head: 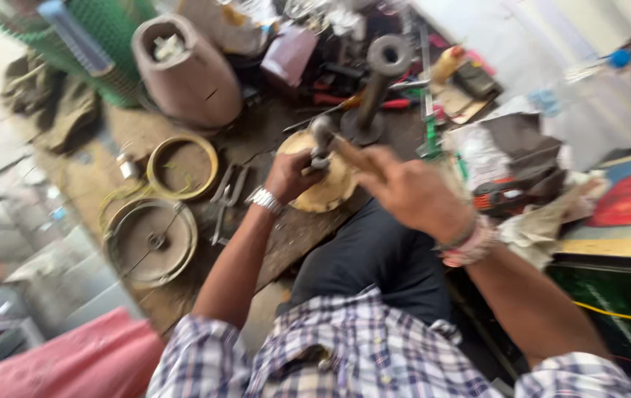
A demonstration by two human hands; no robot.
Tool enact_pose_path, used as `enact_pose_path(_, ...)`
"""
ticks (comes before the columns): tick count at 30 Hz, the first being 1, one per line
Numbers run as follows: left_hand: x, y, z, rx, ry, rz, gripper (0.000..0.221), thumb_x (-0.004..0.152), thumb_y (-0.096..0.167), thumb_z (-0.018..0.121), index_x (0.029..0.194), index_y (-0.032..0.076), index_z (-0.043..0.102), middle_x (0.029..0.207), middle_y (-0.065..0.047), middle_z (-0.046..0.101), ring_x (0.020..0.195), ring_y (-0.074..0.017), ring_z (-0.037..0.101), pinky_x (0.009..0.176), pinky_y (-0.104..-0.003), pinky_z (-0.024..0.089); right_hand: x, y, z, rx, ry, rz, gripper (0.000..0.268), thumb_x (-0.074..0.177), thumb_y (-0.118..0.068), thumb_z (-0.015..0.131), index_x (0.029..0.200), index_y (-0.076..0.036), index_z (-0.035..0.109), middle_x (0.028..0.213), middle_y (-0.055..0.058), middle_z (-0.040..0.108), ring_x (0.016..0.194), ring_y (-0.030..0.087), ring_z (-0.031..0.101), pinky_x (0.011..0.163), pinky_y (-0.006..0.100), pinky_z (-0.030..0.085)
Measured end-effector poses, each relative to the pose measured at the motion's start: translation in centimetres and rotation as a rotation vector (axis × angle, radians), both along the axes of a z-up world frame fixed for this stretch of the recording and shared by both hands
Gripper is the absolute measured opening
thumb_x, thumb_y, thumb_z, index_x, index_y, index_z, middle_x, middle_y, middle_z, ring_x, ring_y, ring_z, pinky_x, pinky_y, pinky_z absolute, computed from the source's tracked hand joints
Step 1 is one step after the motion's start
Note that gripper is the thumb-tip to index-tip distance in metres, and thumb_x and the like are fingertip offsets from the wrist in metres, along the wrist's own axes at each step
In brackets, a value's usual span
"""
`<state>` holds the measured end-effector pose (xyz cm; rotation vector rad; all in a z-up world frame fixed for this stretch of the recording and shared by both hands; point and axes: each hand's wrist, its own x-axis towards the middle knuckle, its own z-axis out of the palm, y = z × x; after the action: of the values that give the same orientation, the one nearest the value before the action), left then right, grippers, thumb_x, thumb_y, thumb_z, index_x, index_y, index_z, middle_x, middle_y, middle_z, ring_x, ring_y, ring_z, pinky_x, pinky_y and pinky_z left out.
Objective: The person disassembles and reassembles a small electric motor component, likely a fan motor. They use a hammer and a metal rod to press-fit a cylindrical part into the motor housing, then attach a circular metal ring and a stator assembly.
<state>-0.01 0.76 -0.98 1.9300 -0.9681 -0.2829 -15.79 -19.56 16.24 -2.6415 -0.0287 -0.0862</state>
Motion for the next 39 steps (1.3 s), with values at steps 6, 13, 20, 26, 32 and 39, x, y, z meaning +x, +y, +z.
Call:
enact_pose_path(6,0.0,-0.3,-1.4,-0.187,0.095,-0.009,0.030,0.088,0.015,0.081,0.115,0.008,0.072,0.099,-0.008,0.079,0.087,-0.0133,0.077,0.076,-0.030,0.061,-2.9,-0.7,0.9,0.465,-0.503,-0.163,0.026,0.107,-0.033,0.063,0.113,-0.009,0.055,0.078,0.021,0.072,0.070,0.036,0.072,0.063,0.045,0.055)
enact_pose_path(13,1.4,-1.6,-1.2,-0.162,-0.096,-0.007,0.036,0.081,0.014,0.086,0.114,0.006,0.073,0.097,-0.013,0.076,0.086,-0.0212,0.073,0.078,-0.034,0.058,1.7,-1.8,-2.6,-0.018,0.120,-0.043,0.046,0.101,-0.037,0.063,0.135,-0.007,0.057,0.078,0.027,0.070,0.073,0.045,0.069,0.061,0.052,0.053)
enact_pose_path(20,-0.3,-0.6,-0.3,-0.099,0.156,0.004,0.032,0.084,0.013,0.086,0.111,0.003,0.073,0.100,-0.009,0.080,0.089,-0.0161,0.076,0.079,-0.031,0.060,-4.2,-3.4,-4.8,0.199,0.030,-0.295,0.043,0.101,-0.036,0.065,0.134,-0.009,0.061,0.093,0.021,0.073,0.083,0.040,0.072,0.069,0.049,0.055)
enact_pose_path(26,-1.5,1.9,4.5,-0.373,0.316,0.211,0.030,0.091,0.018,0.083,0.115,0.004,0.072,0.103,-0.010,0.079,0.091,-0.0109,0.079,0.081,-0.029,0.065,-6.7,-8.1,-10.8,-0.210,0.003,-0.325,0.046,0.092,-0.037,0.075,0.132,-0.016,0.068,0.096,0.017,0.074,0.084,0.038,0.071,0.069,0.049,0.056)
enact_pose_path(32,-4.8,7.1,4.2,0.615,-0.080,0.362,0.024,0.085,0.024,0.076,0.106,0.012,0.074,0.078,-0.013,0.076,0.065,-0.0231,0.071,0.059,-0.040,0.057,-5.4,-11.1,-16.1,-0.482,0.115,-0.243,0.053,0.094,-0.037,0.078,0.145,-0.030,0.065,0.100,0.009,0.067,0.084,0.027,0.068,0.076,0.043,0.054)
enact_pose_path(39,-8.8,8.5,-1.2,0.965,-0.029,0.352,0.039,0.082,0.035,0.082,0.104,0.006,0.067,0.099,-0.016,0.069,0.085,-0.0314,0.069,0.066,-0.045,0.059,-3.6,-9.8,-17.4,-0.434,-0.153,-0.239,0.066,0.089,-0.029,0.082,0.149,-0.016,0.058,0.132,0.015,0.060,0.122,0.034,0.051,0.098,0.053,0.035)
